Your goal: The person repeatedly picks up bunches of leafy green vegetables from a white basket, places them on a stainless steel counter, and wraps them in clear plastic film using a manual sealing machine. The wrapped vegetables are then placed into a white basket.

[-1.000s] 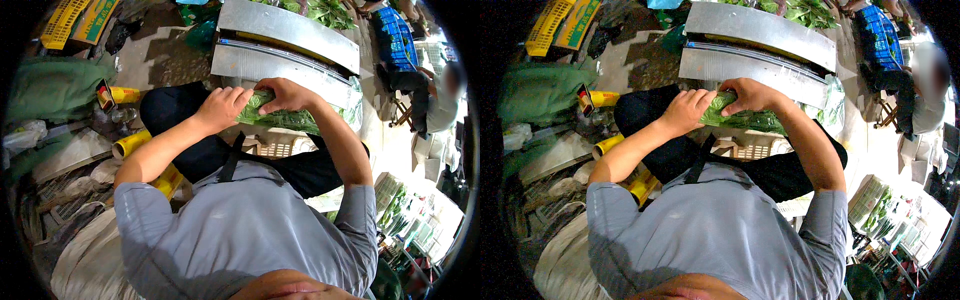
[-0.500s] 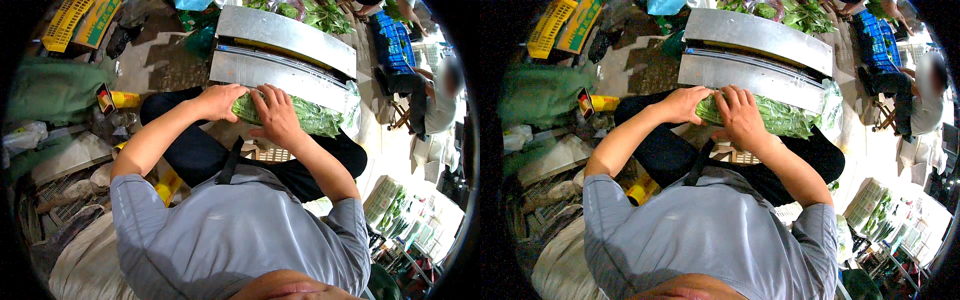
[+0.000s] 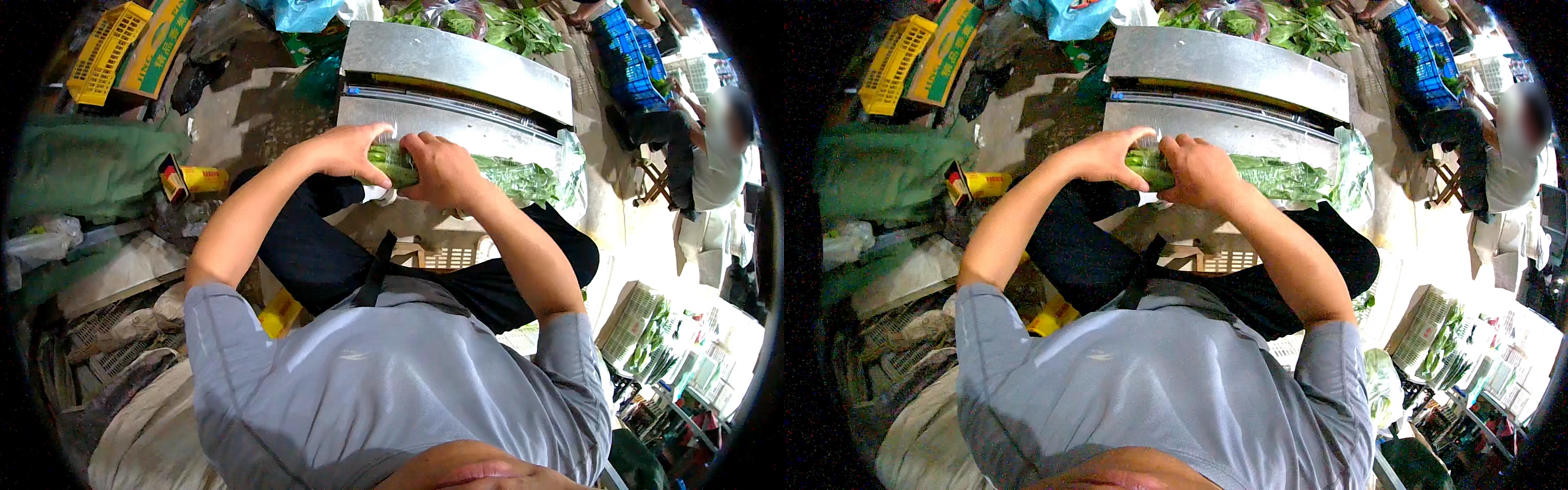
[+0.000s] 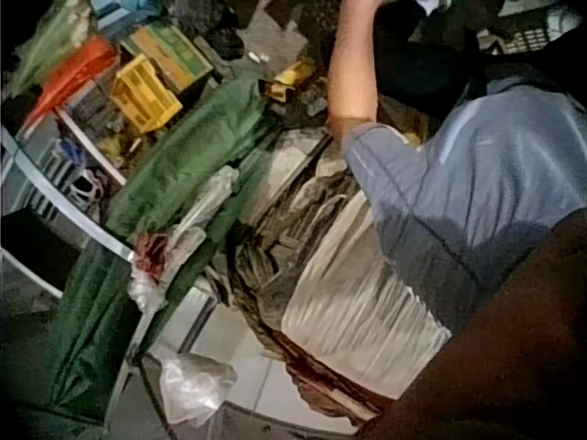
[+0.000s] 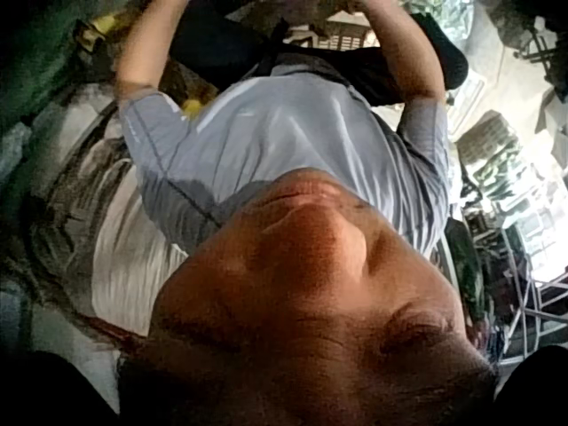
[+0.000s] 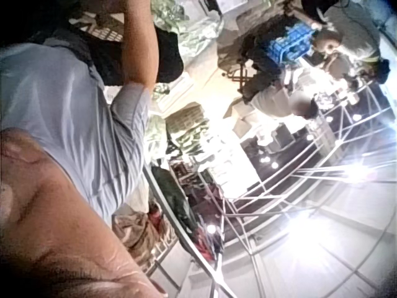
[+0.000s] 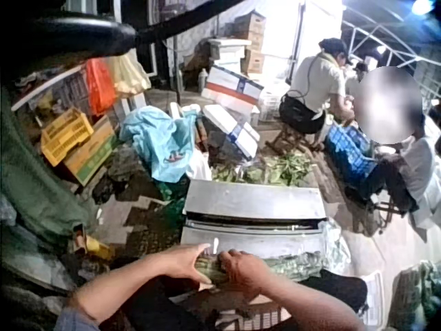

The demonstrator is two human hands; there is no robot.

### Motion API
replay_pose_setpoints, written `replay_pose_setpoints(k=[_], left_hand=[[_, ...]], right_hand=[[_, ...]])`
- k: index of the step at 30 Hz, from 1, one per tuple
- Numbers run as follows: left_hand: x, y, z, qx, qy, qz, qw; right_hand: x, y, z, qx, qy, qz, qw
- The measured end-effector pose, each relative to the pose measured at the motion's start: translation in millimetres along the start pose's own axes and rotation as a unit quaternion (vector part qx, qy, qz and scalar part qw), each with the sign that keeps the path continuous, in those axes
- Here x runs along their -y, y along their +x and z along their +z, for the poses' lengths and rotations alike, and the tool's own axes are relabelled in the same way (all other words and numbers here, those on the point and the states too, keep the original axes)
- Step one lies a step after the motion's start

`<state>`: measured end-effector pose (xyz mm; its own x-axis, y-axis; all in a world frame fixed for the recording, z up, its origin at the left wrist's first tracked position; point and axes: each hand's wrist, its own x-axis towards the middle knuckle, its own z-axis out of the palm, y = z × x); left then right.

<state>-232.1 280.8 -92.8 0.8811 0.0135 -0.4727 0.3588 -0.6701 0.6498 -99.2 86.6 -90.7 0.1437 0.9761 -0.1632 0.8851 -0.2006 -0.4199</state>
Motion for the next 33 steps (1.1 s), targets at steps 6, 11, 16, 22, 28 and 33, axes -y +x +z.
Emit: replay_pose_setpoints(k=[6,11,16,22,28,33], left_hand=[[-23,-33,48,-0.391,0.221,0.111,0.886],[-19,-19,86,-0.378,0.21,0.12,0.894],[-18,-4,88,-0.379,0.198,0.083,0.9],[-8,6,86,-0.407,0.189,0.092,0.889],[-6,7,94,-0.436,0.246,0.072,0.863],[1,5,105,-0.425,0.238,0.059,0.871]], right_hand=[[-31,39,-17,0.075,0.092,-0.01,0.993],[-33,57,-24,0.111,0.118,0.012,0.987],[-43,51,-39,0.052,0.075,-0.046,0.995],[-50,126,-29,-0.032,0.018,-0.08,0.996],[-20,177,-5,-0.053,-0.058,-0.121,0.99],[-3,187,-2,0.0,-0.095,-0.097,0.991]])
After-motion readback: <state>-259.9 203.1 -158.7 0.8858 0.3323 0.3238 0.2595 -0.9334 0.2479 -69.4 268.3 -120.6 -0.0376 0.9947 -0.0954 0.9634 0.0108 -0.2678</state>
